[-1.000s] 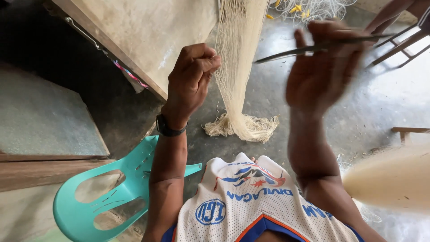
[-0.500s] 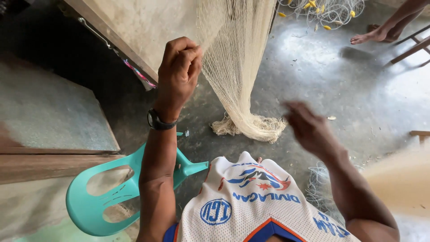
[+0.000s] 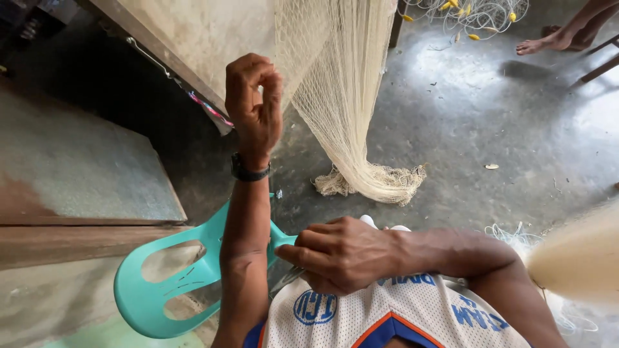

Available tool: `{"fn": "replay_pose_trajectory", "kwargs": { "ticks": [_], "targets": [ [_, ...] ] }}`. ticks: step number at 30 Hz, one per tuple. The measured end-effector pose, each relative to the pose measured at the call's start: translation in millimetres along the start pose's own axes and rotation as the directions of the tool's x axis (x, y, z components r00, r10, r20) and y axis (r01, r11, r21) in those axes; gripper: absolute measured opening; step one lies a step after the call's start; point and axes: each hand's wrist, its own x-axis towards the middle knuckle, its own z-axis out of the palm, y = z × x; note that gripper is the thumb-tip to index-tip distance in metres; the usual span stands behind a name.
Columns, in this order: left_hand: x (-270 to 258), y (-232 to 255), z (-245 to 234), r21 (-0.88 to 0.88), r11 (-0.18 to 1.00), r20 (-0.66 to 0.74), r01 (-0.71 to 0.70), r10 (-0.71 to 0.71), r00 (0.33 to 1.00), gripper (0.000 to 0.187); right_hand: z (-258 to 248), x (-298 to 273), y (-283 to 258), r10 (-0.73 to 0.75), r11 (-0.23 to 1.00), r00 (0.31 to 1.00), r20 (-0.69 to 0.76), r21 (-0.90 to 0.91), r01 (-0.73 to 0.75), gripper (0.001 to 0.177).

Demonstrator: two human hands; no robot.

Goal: Repairing a fine-mesh fishing net using a net needle and thread.

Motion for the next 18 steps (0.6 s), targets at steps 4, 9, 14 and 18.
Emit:
{"fn": "replay_pose_trajectory", "kwargs": {
  "ticks": [4,9,14,18],
  "targets": [
    [-0.5,9.5,-0.9,-0.279,0.949,-0.054,0.147,-0.169,0.984,0.018,-18.9,-11.8,21.3,0.031,1.000,0.995,0.093,-0.006,-0.031,0.043],
    [-0.5,7.1,1.3,-0.387,0.905,-0.060,0.174,-0.214,0.975,0.021,-72.5,-3.9,68.8,0.397,0.902,0.874,-0.282,-0.055,-0.428,0.030],
    [-0.8,10.5,9.2,-0.430,0.883,-0.063,0.188,-0.236,0.970,0.021,-93.6,11.9,110.3,0.236,0.819,0.888,-0.394,-0.411,-0.400,0.023],
    [1.7,18.0,8.0,-0.388,0.906,-0.077,0.169,-0.214,0.974,0.021,-95.5,20.8,111.1,0.183,0.771,0.919,-0.350,-0.528,-0.355,0.014]
  ]
}}
